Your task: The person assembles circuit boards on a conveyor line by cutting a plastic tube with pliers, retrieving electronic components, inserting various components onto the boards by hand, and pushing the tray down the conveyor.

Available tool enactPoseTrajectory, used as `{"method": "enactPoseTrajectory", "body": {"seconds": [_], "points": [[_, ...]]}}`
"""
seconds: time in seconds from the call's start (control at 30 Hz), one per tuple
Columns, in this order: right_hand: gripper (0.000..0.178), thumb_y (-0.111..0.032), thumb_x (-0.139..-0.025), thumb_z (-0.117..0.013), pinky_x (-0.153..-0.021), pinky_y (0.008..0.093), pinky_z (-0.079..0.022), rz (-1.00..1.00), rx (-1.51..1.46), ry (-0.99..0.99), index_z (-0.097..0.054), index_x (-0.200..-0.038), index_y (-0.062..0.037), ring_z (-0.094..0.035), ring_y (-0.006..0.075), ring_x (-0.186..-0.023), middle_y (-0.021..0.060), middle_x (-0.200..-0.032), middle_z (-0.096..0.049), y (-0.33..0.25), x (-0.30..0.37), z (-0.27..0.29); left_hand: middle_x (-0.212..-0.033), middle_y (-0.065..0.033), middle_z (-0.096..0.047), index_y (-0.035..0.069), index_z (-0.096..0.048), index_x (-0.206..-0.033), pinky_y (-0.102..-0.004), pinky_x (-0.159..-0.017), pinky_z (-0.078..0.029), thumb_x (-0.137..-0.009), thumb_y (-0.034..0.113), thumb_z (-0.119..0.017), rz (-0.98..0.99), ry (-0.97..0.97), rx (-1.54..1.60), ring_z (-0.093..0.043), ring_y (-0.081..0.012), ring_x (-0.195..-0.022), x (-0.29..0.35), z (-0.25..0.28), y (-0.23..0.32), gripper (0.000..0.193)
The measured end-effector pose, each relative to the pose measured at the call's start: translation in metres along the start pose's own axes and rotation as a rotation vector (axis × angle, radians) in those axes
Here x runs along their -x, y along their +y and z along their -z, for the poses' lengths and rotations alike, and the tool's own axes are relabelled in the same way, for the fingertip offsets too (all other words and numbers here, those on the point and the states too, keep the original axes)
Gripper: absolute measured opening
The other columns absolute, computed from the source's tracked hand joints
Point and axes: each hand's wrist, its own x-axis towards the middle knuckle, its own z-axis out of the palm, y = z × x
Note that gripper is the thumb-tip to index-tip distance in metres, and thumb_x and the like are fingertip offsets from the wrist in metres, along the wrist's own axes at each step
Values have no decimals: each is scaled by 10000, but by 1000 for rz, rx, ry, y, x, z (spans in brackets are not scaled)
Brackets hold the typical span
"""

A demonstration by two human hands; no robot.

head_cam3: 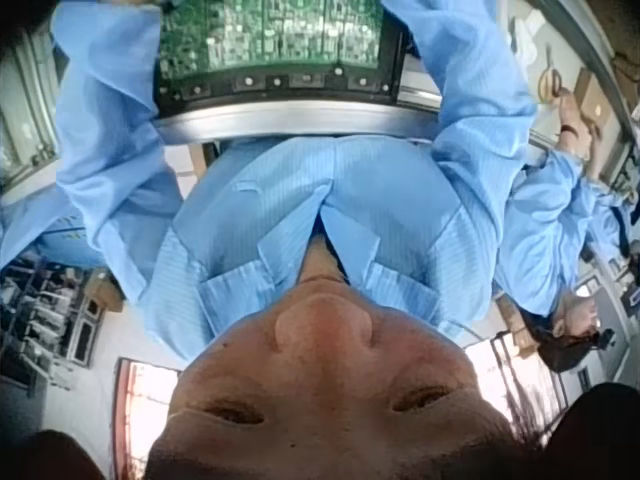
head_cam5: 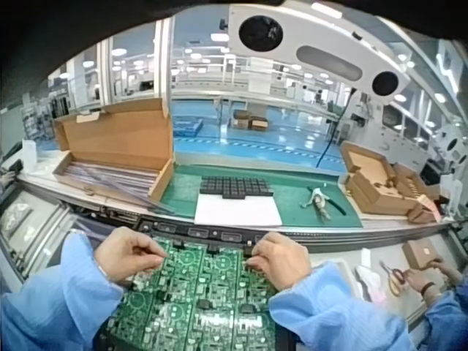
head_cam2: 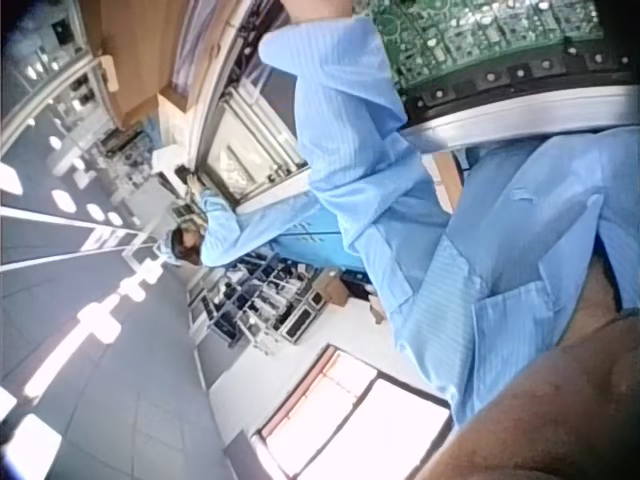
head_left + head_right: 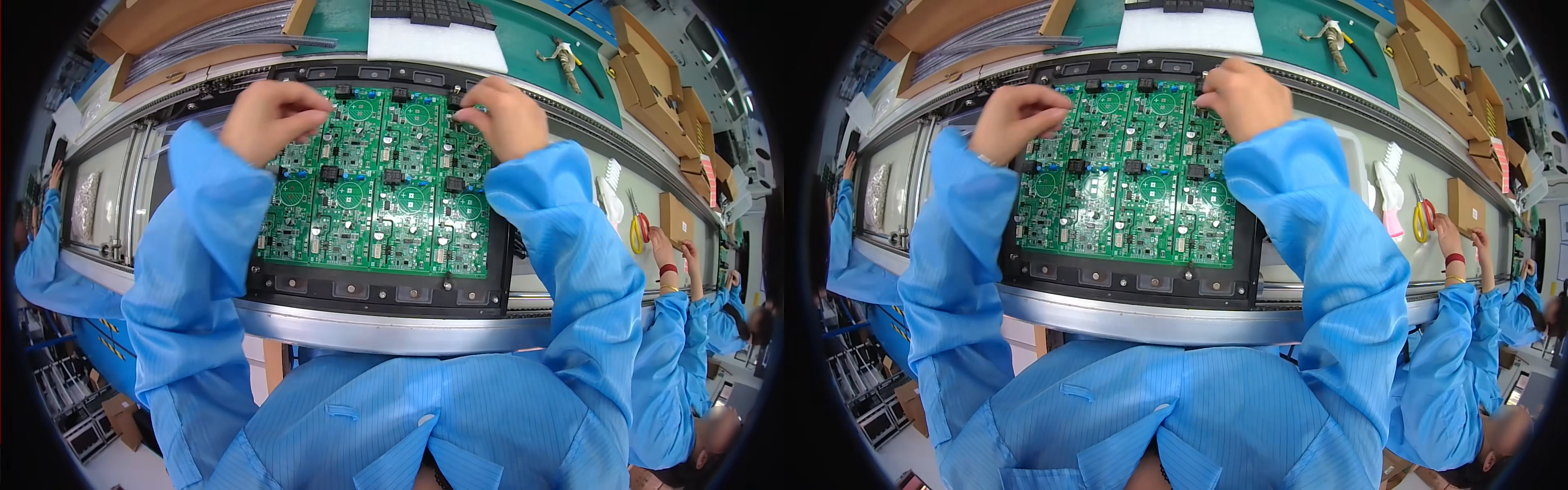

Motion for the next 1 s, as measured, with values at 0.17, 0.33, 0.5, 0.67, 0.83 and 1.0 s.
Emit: {"method": "enactPoseTrajectory", "body": {"seconds": [0.17, 0.33, 0.5, 0.67, 0.83, 1.0], "points": [[108, -132, -804, -623, -547, 274, -434, -334, -113, 63, -628, -797, -25, -524, 163, -560, 70, -675, -607, 62, 48, 18, -699, -64, -625, -34, -660, -871, -205, -506, -442, -759, -41, -599, 2, -56, -300, -540, -96, -569, -33, -38, 14, 128], [183, 0, -692, -596, -596, 355, -466, -142, -80, -363, -621, -873, 9, -574, 298, -610, 131, -713, -628, 85, 119, -20, -722, -48, -618, 28, -663, -806, -266, -542, -460, -747, 18, -625, -64, -92, -533, -563, -145, -594, -57, -60, 14, 71], [171, -11, -683, -551, -639, 447, -474, -137, -114, -353, -624, -837, 7, -595, 411, -704, 189, -753, -642, 77, 123, -33, -746, -33, -589, 76, -654, -760, -318, -588, -472, -752, 78, -634, -203, -54, -880, -575, -196, -632, -65, -74, 11, 21], [200, 8, -674, -527, -643, 452, -470, -274, -104, -519, -620, -851, 12, -587, 437, -729, 218, -794, -643, 61, 110, -14, -765, -25, -563, 99, -644, -744, -344, -619, -478, -764, 116, -627, -193, -14, -970, -577, -226, -654, -65, -77, 6, 31], [196, 5, -686, -520, -635, 447, -468, -324, -120, -526, -616, -857, 17, -584, 441, -737, 224, -807, -640, 54, 106, -8, -770, -24, -561, 98, -639, -750, -342, -615, -484, -777, 116, -615, -213, -4, -984, -580, -225, -647, -67, -77, 3, 41], [194, 6, -688, -523, -634, 445, -466, -304, -161, -489, -613, -859, 22, -582, 442, -735, 216, -819, -641, 59, 106, -10, -773, -24, -563, 101, -636, -747, -342, -618, -487, -781, 121, -613, -218, 7, -1012, -580, -227, -644, -66, -78, 4, 45]]}}
